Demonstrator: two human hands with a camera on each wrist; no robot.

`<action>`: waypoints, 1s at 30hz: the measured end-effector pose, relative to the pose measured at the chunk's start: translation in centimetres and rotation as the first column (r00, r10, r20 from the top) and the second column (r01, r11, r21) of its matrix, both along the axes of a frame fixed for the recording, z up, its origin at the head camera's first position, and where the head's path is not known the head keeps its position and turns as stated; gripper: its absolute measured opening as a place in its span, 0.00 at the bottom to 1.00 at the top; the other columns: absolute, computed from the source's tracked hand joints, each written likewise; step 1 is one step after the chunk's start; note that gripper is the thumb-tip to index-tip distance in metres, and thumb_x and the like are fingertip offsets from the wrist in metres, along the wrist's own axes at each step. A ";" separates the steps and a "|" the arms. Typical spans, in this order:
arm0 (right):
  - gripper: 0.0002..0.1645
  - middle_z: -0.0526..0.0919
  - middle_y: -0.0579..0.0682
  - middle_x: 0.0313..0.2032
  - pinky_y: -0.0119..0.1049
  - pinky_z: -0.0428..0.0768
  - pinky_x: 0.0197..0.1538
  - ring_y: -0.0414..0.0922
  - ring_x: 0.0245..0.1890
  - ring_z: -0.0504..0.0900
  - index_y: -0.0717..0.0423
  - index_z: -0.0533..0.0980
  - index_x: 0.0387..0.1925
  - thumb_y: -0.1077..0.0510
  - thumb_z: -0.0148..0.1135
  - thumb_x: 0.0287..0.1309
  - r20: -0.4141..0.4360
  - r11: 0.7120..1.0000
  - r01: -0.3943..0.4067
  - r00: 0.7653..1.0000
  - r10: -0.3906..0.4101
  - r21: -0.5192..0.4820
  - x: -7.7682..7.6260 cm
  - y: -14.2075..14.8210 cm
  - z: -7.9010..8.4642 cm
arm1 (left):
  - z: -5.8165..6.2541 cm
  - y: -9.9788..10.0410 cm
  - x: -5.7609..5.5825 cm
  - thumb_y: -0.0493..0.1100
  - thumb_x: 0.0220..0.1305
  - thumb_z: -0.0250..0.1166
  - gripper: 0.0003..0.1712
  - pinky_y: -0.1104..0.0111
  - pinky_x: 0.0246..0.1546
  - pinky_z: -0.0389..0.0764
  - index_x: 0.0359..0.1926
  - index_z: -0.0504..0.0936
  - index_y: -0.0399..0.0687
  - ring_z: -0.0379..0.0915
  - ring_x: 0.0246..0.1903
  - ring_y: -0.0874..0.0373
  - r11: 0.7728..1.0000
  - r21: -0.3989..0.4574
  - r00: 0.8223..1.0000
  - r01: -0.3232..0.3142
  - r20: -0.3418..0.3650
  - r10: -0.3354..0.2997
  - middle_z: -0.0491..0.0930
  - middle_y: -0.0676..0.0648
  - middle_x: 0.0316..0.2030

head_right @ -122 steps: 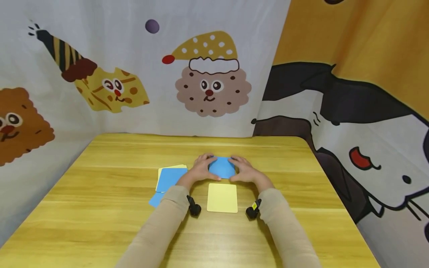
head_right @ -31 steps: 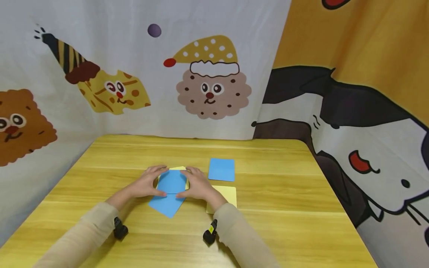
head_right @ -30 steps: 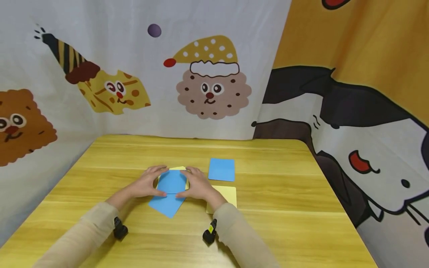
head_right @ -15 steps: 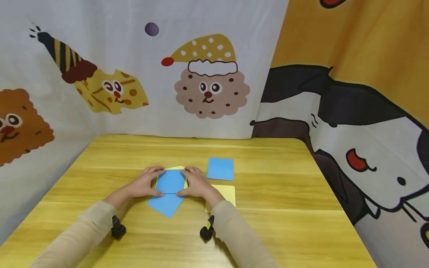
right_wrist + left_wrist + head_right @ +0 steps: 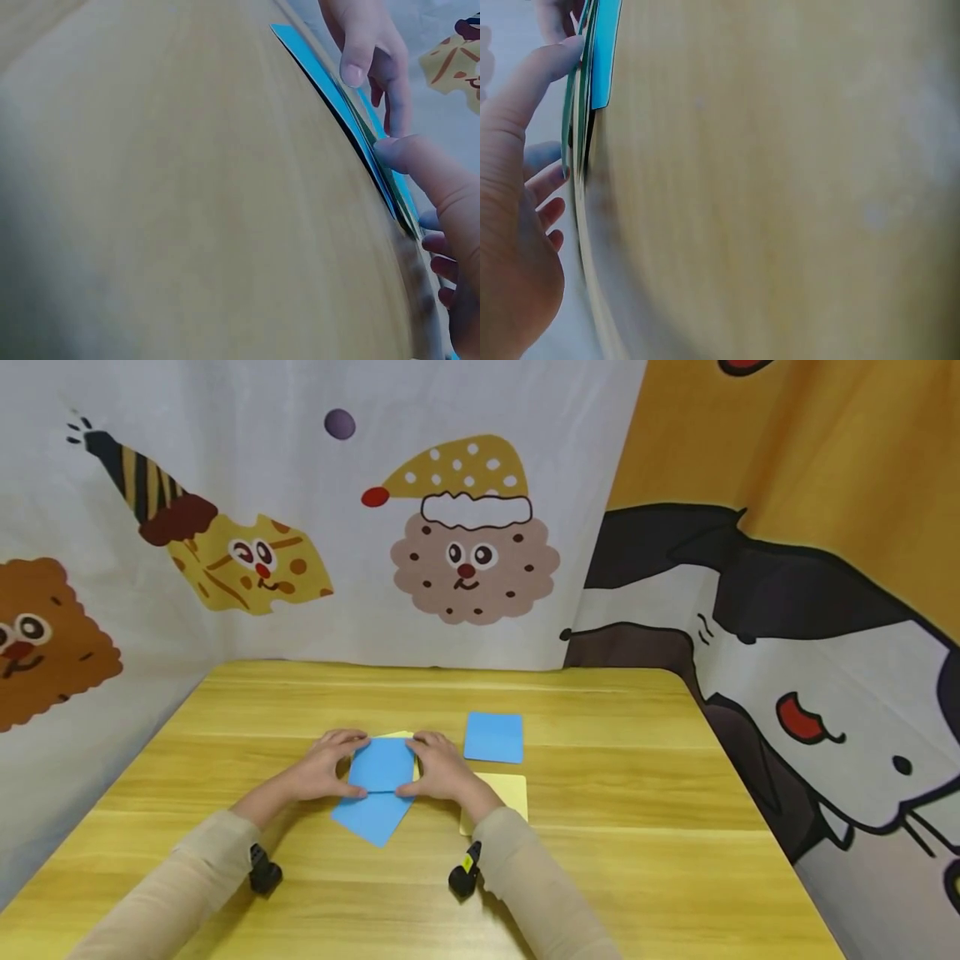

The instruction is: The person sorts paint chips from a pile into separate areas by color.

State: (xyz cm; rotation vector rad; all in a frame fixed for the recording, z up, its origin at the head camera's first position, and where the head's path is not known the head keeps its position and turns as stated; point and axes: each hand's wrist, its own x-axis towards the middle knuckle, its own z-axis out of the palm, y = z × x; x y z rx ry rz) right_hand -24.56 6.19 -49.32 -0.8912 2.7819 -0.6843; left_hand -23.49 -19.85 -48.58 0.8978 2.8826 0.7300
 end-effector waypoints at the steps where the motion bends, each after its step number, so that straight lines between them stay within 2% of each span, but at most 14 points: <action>1: 0.54 0.58 0.54 0.69 0.51 0.56 0.67 0.53 0.69 0.54 0.54 0.60 0.71 0.33 0.68 0.49 0.000 1.000 0.000 1.000 0.000 -0.010 0.0 0.0 0.1 | 0.1 0.0 0.0 0.63 0.45 0.74 0.55 0.39 0.59 0.53 0.67 0.66 0.35 0.53 0.64 0.38 1.000 0.001 1.000 -0.003 -0.002 0.003 0.63 0.37 0.65; 8: 0.55 0.58 0.55 0.69 0.52 0.58 0.65 0.52 0.69 0.53 0.56 0.60 0.71 0.36 0.70 0.48 0.002 0.996 -0.006 1.000 0.006 -0.085 0.1 0.7 0.7 | 0.7 0.5 0.1 0.62 0.45 0.73 0.54 0.39 0.59 0.53 0.67 0.67 0.36 0.52 0.65 0.39 1.000 0.018 1.000 -0.011 -0.025 0.012 0.63 0.38 0.65; 15: 0.55 0.58 0.55 0.69 0.53 0.56 0.66 0.52 0.69 0.52 0.56 0.60 0.71 0.36 0.70 0.48 -0.010 0.993 0.002 1.000 -0.003 -0.114 0.3 1.9 0.8 | 1.1 1.5 0.2 0.63 0.45 0.73 0.54 0.41 0.60 0.53 0.67 0.66 0.37 0.52 0.65 0.41 1.000 0.027 0.999 0.001 -0.048 0.000 0.62 0.38 0.66; 24: 0.55 0.59 0.56 0.68 0.56 0.56 0.65 0.53 0.68 0.53 0.57 0.61 0.70 0.39 0.73 0.46 -0.057 0.985 0.015 0.998 -0.025 -0.173 0.7 4.2 1.3 | 1.5 3.7 -0.1 0.63 0.47 0.72 0.54 0.43 0.62 0.50 0.69 0.65 0.41 0.49 0.67 0.43 1.000 0.012 0.999 0.001 -0.054 0.000 0.61 0.41 0.67; 30: 0.55 0.59 0.57 0.68 0.56 0.56 0.65 0.54 0.69 0.52 0.59 0.62 0.70 0.40 0.73 0.46 -0.089 0.984 0.015 0.995 -0.031 -0.179 0.7 5.9 1.6 | 1.8 5.4 -0.3 0.63 0.46 0.73 0.55 0.43 0.63 0.49 0.69 0.65 0.38 0.49 0.66 0.43 0.999 0.032 0.998 0.009 -0.062 -0.007 0.61 0.40 0.67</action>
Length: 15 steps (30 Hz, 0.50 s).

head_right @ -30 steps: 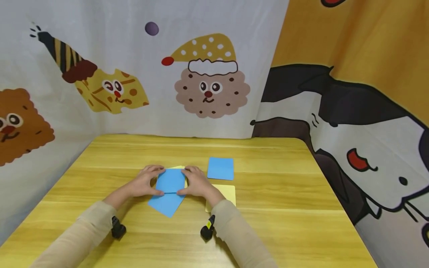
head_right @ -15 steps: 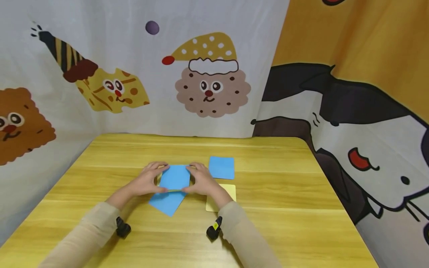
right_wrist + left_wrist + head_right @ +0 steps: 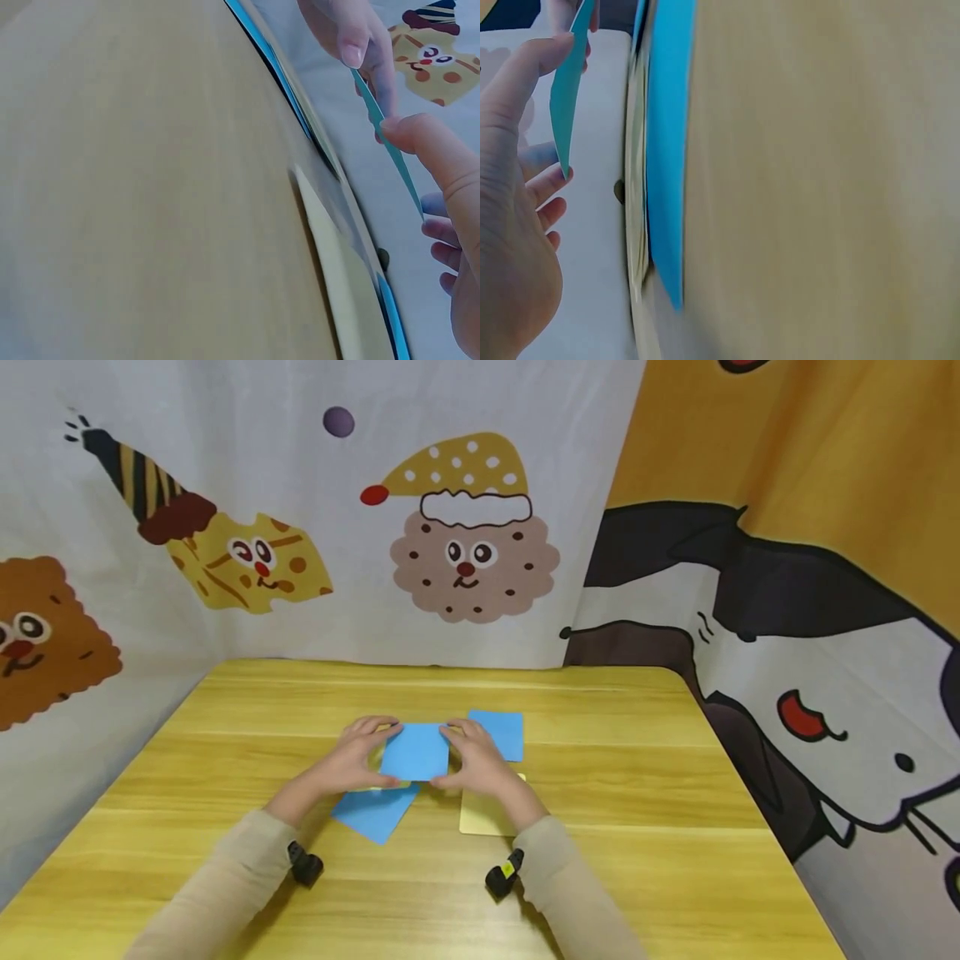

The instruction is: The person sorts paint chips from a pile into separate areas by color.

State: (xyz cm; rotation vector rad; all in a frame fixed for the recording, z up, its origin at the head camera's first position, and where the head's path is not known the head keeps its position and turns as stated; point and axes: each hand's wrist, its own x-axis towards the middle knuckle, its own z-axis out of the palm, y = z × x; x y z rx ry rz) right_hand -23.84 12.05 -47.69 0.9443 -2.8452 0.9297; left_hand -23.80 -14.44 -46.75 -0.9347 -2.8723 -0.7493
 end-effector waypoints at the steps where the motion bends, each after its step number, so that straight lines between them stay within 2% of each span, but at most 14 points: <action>1: 0.55 0.59 0.58 0.68 0.56 0.55 0.65 0.54 0.69 0.52 0.59 0.62 0.69 0.40 0.74 0.46 -0.005 1.000 0.001 1.000 -0.001 -0.001 0.0 0.2 0.0 | 0.0 0.2 -0.1 0.63 0.46 0.73 0.55 0.44 0.63 0.49 0.69 0.65 0.38 0.49 0.66 0.43 1.000 0.004 1.000 0.001 -0.002 -0.001 0.61 0.41 0.67; 10: 0.55 0.58 0.59 0.69 0.58 0.55 0.65 0.54 0.69 0.52 0.60 0.62 0.69 0.40 0.73 0.46 -0.023 1.000 0.007 1.000 -0.007 -0.014 -0.1 2.4 0.3 | -0.5 2.2 -0.9 0.62 0.44 0.75 0.55 0.45 0.63 0.47 0.68 0.66 0.39 0.50 0.66 0.44 0.998 0.062 0.999 0.025 -0.037 -0.022 0.62 0.41 0.66; 15: 0.54 0.59 0.58 0.69 0.59 0.58 0.63 0.54 0.68 0.53 0.60 0.62 0.69 0.42 0.75 0.45 -0.027 0.998 0.010 1.000 -0.012 -0.055 -0.2 3.7 -0.1 | -0.6 3.4 -1.0 0.61 0.44 0.76 0.55 0.45 0.64 0.46 0.69 0.65 0.39 0.47 0.67 0.44 0.994 0.108 1.000 0.026 -0.009 -0.025 0.60 0.41 0.67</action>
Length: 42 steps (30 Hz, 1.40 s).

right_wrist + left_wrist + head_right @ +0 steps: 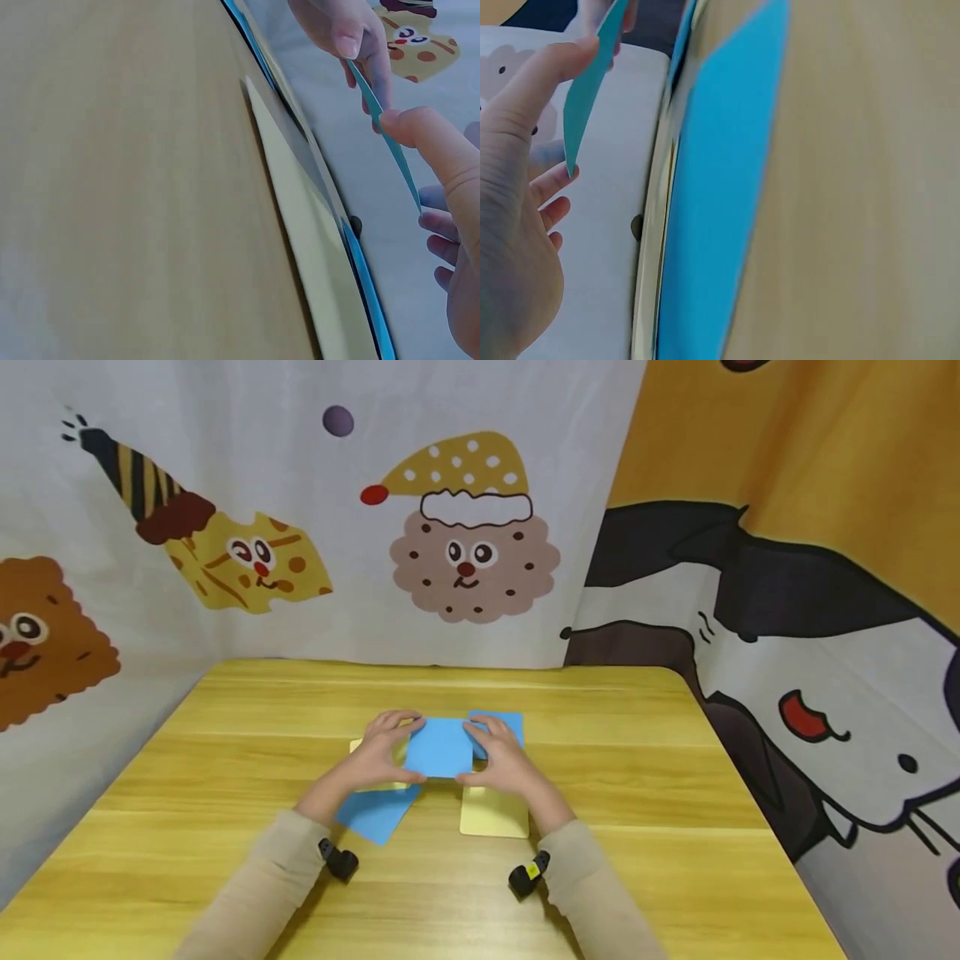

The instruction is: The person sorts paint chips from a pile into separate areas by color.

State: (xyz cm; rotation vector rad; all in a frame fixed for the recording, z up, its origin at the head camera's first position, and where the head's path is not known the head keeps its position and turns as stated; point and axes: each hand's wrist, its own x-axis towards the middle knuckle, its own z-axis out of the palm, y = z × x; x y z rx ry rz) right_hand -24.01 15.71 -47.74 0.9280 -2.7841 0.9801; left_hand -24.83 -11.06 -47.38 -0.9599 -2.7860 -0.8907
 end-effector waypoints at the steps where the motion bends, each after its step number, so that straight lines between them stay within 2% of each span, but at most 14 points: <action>1: 0.54 0.59 0.58 0.69 0.59 0.59 0.63 0.54 0.68 0.53 0.60 0.62 0.69 0.43 0.75 0.45 -0.001 1.000 -0.001 1.000 0.001 -0.004 0.0 0.2 -0.1 | 0.0 0.2 0.0 0.60 0.44 0.76 0.55 0.45 0.64 0.46 0.69 0.65 0.39 0.47 0.67 0.44 1.000 0.010 1.000 0.001 0.005 -0.001 0.60 0.41 0.67; 7: 0.54 0.59 0.55 0.68 0.61 0.60 0.61 0.56 0.67 0.54 0.60 0.63 0.69 0.46 0.76 0.43 -0.001 0.999 0.018 1.000 -0.018 -0.043 -0.1 1.3 -0.4 | 0.2 1.4 0.0 0.57 0.43 0.78 0.55 0.44 0.63 0.46 0.68 0.66 0.38 0.47 0.67 0.42 0.999 0.051 1.000 0.003 0.002 -0.004 0.61 0.41 0.66; 11: 0.54 0.58 0.57 0.69 0.61 0.59 0.62 0.57 0.67 0.53 0.60 0.62 0.69 0.48 0.77 0.42 0.011 0.997 0.025 1.000 -0.024 -0.070 -0.2 2.0 -0.4 | 0.2 2.3 -0.3 0.57 0.42 0.78 0.55 0.45 0.64 0.45 0.68 0.65 0.39 0.46 0.67 0.44 0.998 0.063 1.000 -0.007 0.022 0.005 0.60 0.43 0.67; 21: 0.54 0.56 0.61 0.69 0.62 0.57 0.62 0.58 0.68 0.51 0.62 0.62 0.69 0.51 0.77 0.42 0.028 0.995 0.036 0.999 -0.034 -0.089 -0.8 3.4 -0.7 | -1.1 4.1 -1.3 0.58 0.44 0.77 0.55 0.46 0.64 0.47 0.70 0.64 0.42 0.44 0.68 0.47 0.992 0.122 0.996 -0.040 0.089 0.029 0.59 0.43 0.68; 26: 0.55 0.56 0.62 0.69 0.64 0.58 0.61 0.60 0.68 0.51 0.62 0.61 0.69 0.49 0.77 0.42 0.025 0.996 0.053 0.998 -0.052 -0.076 -1.1 4.1 -0.7 | -1.4 5.1 -1.6 0.57 0.45 0.77 0.55 0.47 0.65 0.45 0.70 0.63 0.42 0.43 0.69 0.47 0.988 0.147 0.991 -0.051 0.133 0.032 0.57 0.44 0.69; 29: 0.55 0.56 0.63 0.68 0.64 0.59 0.60 0.61 0.67 0.52 0.63 0.61 0.69 0.48 0.77 0.42 0.021 0.996 0.058 0.998 -0.056 -0.069 -1.4 4.6 -0.8 | -1.3 5.7 -2.0 0.58 0.45 0.77 0.56 0.48 0.66 0.44 0.71 0.61 0.45 0.42 0.70 0.48 0.990 0.128 0.986 -0.058 0.163 0.037 0.56 0.46 0.70; 36: 0.56 0.54 0.62 0.69 0.64 0.57 0.62 0.60 0.68 0.49 0.62 0.59 0.70 0.48 0.76 0.44 0.091 0.993 0.087 0.993 -0.080 -0.076 -2.2 6.1 -1.0 | -1.2 7.3 -3.3 0.59 0.47 0.75 0.55 0.50 0.67 0.41 0.71 0.61 0.45 0.44 0.70 0.47 0.997 0.066 0.988 -0.042 0.152 0.032 0.56 0.45 0.70; 42: 0.56 0.53 0.62 0.70 0.64 0.55 0.63 0.60 0.69 0.48 0.63 0.59 0.70 0.47 0.76 0.46 0.135 0.994 0.093 0.987 -0.084 -0.059 -3.1 7.1 -1.5 | -1.8 8.4 -4.2 0.59 0.47 0.75 0.54 0.51 0.68 0.42 0.71 0.61 0.47 0.44 0.70 0.48 0.998 0.038 0.978 -0.056 0.202 0.047 0.56 0.48 0.70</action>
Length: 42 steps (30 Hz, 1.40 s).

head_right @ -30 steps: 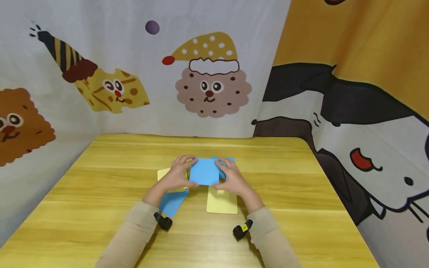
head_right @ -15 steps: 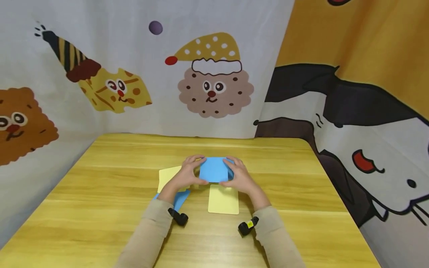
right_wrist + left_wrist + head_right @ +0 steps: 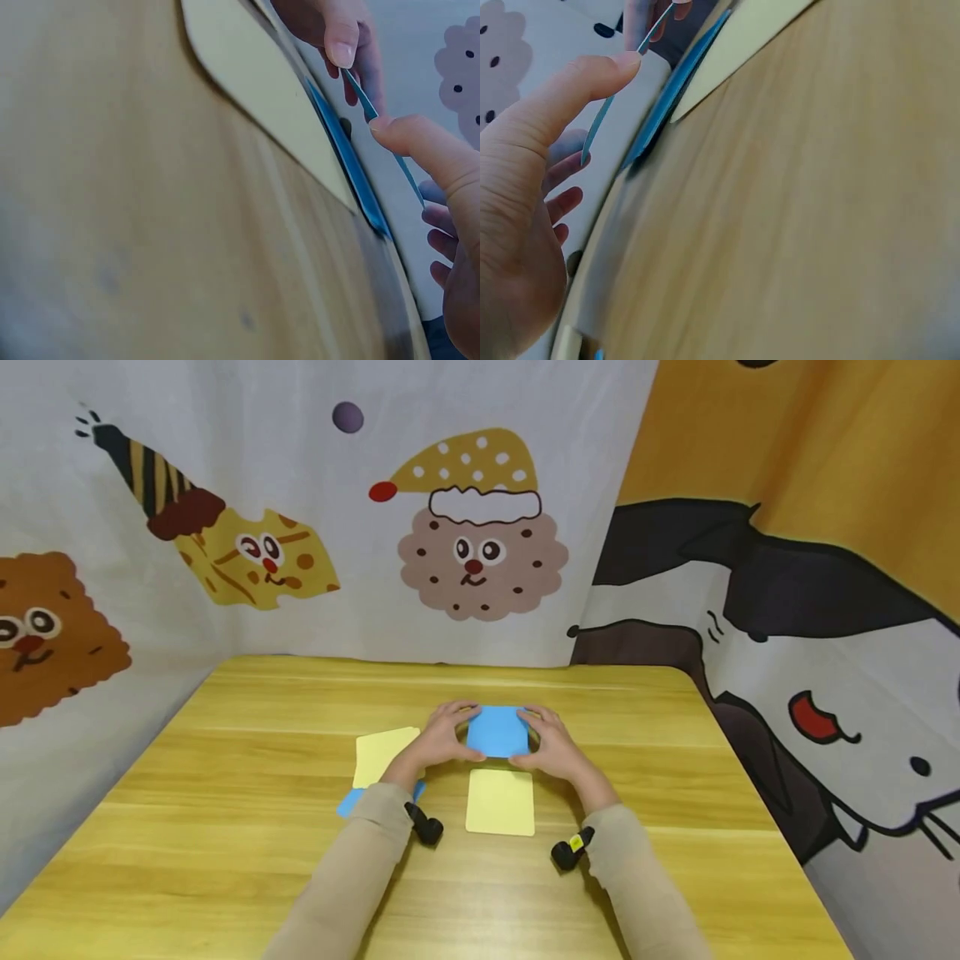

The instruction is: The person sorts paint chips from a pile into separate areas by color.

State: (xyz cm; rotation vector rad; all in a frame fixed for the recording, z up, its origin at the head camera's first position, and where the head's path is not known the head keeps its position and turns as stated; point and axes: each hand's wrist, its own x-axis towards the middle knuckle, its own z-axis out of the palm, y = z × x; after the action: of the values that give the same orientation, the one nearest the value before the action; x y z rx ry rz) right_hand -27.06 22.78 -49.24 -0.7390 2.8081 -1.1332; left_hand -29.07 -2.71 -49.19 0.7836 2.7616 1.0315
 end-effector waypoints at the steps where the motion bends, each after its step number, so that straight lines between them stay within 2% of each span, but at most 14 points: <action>1: 0.55 0.53 0.62 0.70 0.64 0.55 0.63 0.61 0.69 0.48 0.63 0.59 0.70 0.47 0.76 0.45 0.003 1.000 0.001 1.000 -0.001 -0.004 -0.1 0.1 0.0 | -0.1 0.1 -0.2 0.60 0.47 0.75 0.54 0.51 0.68 0.43 0.72 0.61 0.47 0.44 0.70 0.48 1.000 -0.007 1.000 -0.001 0.003 0.001 0.56 0.48 0.70; 13: 0.56 0.54 0.63 0.69 0.64 0.55 0.63 0.62 0.68 0.50 0.64 0.59 0.70 0.45 0.75 0.46 0.031 0.999 0.005 0.999 -0.006 0.041 -1.5 0.2 -0.9 | -1.0 0.6 -1.7 0.60 0.47 0.75 0.53 0.52 0.68 0.45 0.71 0.62 0.49 0.45 0.70 0.47 0.998 -0.069 1.000 -0.007 0.015 0.008 0.56 0.49 0.71; 22: 0.53 0.54 0.63 0.69 0.65 0.53 0.63 0.64 0.68 0.48 0.62 0.59 0.70 0.46 0.73 0.49 0.084 0.997 -0.001 0.996 -0.006 0.083 -1.5 0.2 -1.3 | -1.2 0.9 -1.7 0.59 0.47 0.75 0.52 0.54 0.67 0.47 0.71 0.64 0.51 0.46 0.69 0.47 0.989 -0.144 1.000 -0.008 0.005 0.008 0.57 0.50 0.70; 31: 0.52 0.53 0.63 0.70 0.66 0.51 0.62 0.64 0.69 0.46 0.61 0.59 0.70 0.44 0.71 0.51 0.090 0.992 -0.013 0.996 0.002 0.122 -1.6 0.2 -1.4 | -1.2 1.0 -1.5 0.59 0.47 0.74 0.51 0.53 0.67 0.47 0.70 0.64 0.50 0.46 0.70 0.46 0.987 -0.159 1.000 -0.011 0.003 0.011 0.56 0.50 0.71; 37: 0.53 0.52 0.61 0.71 0.66 0.51 0.63 0.63 0.69 0.45 0.60 0.59 0.71 0.44 0.72 0.50 0.094 0.995 -0.012 0.996 0.003 0.100 -1.5 0.2 -1.5 | -1.1 0.9 -1.2 0.59 0.49 0.73 0.51 0.53 0.67 0.45 0.71 0.63 0.50 0.45 0.70 0.46 0.995 -0.097 0.999 -0.020 0.033 0.023 0.55 0.50 0.71; 42: 0.53 0.52 0.61 0.71 0.66 0.52 0.62 0.62 0.69 0.46 0.60 0.59 0.71 0.44 0.73 0.49 0.070 1.000 0.004 0.998 -0.006 0.025 -1.0 0.3 -1.6 | -1.1 0.8 -0.6 0.59 0.51 0.72 0.50 0.52 0.67 0.43 0.71 0.63 0.49 0.44 0.70 0.47 0.999 -0.009 0.998 -0.050 0.040 0.051 0.54 0.49 0.72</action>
State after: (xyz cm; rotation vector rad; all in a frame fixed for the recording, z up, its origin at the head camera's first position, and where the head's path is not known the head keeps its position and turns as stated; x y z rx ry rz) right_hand -28.03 23.10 -50.86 -0.6770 2.7633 -1.1000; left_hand -29.68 -1.88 -50.25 0.6880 2.7636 1.0319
